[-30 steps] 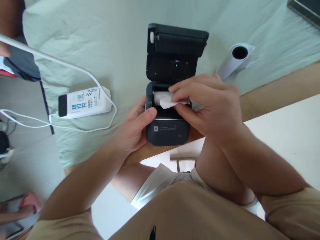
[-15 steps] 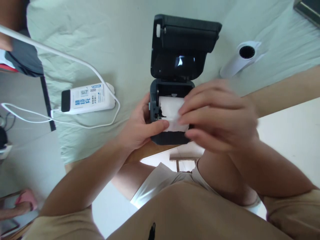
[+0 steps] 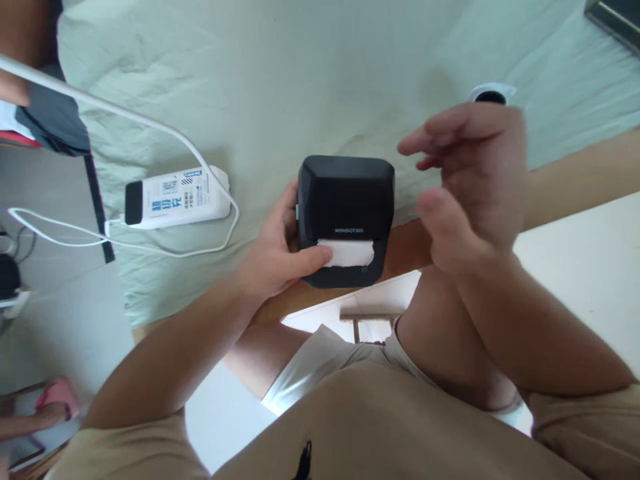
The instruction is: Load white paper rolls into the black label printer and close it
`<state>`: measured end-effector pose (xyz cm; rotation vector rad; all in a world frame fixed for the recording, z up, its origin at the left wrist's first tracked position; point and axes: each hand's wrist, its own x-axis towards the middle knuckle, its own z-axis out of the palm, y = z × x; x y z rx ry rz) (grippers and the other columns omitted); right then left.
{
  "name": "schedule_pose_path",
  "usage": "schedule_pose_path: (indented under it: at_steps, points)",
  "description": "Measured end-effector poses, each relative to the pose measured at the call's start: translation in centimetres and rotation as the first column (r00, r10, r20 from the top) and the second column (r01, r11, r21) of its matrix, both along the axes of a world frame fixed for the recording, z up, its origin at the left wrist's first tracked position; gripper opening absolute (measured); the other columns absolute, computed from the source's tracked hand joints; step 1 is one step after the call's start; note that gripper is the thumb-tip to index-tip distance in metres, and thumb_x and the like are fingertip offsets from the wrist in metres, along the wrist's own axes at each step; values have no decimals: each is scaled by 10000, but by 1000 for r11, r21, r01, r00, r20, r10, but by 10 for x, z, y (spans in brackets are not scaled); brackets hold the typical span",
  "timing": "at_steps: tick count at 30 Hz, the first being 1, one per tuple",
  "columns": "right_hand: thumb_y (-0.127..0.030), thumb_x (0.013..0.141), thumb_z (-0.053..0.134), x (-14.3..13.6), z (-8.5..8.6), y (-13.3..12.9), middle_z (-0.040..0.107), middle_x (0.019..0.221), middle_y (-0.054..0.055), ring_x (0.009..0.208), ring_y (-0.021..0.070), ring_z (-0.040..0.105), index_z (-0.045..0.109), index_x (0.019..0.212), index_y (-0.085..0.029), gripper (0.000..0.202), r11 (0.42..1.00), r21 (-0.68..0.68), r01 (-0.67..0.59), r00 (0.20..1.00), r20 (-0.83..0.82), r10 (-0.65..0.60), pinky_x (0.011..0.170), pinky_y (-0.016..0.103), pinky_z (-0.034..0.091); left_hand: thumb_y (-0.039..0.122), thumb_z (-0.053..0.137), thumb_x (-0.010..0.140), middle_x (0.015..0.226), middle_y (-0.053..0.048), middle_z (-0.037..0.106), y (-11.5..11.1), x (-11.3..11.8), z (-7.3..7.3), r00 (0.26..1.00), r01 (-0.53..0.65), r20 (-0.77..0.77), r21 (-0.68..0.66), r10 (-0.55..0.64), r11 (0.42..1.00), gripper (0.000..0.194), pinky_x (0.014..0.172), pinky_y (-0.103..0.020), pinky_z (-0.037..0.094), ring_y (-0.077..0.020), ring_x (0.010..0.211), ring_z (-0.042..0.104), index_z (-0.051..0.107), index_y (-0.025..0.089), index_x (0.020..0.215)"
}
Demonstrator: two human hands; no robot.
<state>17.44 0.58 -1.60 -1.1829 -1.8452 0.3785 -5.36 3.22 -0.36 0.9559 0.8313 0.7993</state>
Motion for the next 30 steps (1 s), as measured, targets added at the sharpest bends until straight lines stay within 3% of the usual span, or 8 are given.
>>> schedule_pose_path:
  at_steps: [3, 8, 14, 18, 24, 27, 29, 30]
  points:
    - [-501, 983, 525, -4, 3, 9, 616, 1370, 91, 1228, 268, 654, 471, 1377, -294, 448, 996, -32, -84, 982, -174, 77, 1006, 459, 569, 245, 870, 721, 999, -28, 756, -1, 1, -2, 995, 29, 93, 41, -32, 999, 524, 710, -287, 633, -209, 843, 770, 658, 245, 1200]
    - [-438, 951, 564, -5, 7, 17, 682, 1269, 70, 1028, 203, 692, 472, 1352, -246, 454, 955, -215, -205, 978, -76, 193, 871, 363, 606, 306, 765, 860, 967, -53, 771, -6, 7, -1, 994, -39, 106, -12, 40, 999, 331, 626, -286, 619, -229, 795, 785, 699, 203, 1168]
    - [-446, 924, 591, -6, 1, 22, 668, 1281, 49, 1050, 194, 686, 462, 1380, -260, 509, 949, -254, -185, 983, -67, 173, 878, 326, 594, 305, 817, 800, 898, -17, 784, -2, 11, -2, 995, -48, 86, -62, 53, 997, 395, 606, -263, 584, -178, 726, 729, 692, 193, 1157]
    - [-403, 923, 558, -9, 7, 19, 658, 1272, 38, 1097, 204, 664, 480, 1337, -273, 441, 963, -232, -139, 990, -33, 135, 898, 329, 576, 322, 814, 815, 925, -51, 784, -2, 14, -3, 991, -38, 130, -17, 40, 999, 400, 649, -309, 576, -241, 847, 746, 695, 157, 1160]
    - [-381, 962, 507, -5, 11, 17, 631, 1348, 35, 1184, 179, 630, 469, 1320, -254, 382, 969, -165, -182, 983, -31, 179, 928, 305, 566, 298, 764, 850, 857, -6, 760, -4, 19, -6, 985, 6, 168, 162, -33, 987, 283, 604, -261, 559, -145, 717, 664, 723, 123, 1069]
    - [-468, 987, 511, 1, 0, 27, 614, 1372, 25, 1174, 122, 607, 428, 1369, -204, 472, 964, -19, -267, 964, 9, 267, 989, 254, 546, 379, 766, 826, 811, 13, 726, -2, 23, -10, 989, -108, 123, 218, 82, 970, 277, 624, -263, 563, -153, 742, 640, 729, 169, 1002]
    - [-486, 1003, 525, 4, -9, 36, 626, 1353, 20, 1144, 92, 605, 436, 1378, -160, 505, 944, 57, -325, 946, 37, 323, 1035, 216, 521, 342, 816, 696, 747, 18, 698, -4, 28, -9, 995, -87, 60, 205, 76, 975, 339, 588, -271, 549, -162, 702, 630, 715, 159, 963]
    - [-468, 1009, 527, 6, -13, 40, 638, 1334, 37, 1135, 95, 609, 461, 1359, -125, 495, 949, 70, -307, 952, 37, 305, 1043, 221, 514, 307, 782, 721, 749, 7, 687, -7, 32, -7, 988, -155, 30, 197, 152, 968, 272, 635, -281, 562, -169, 738, 651, 704, 142, 923]
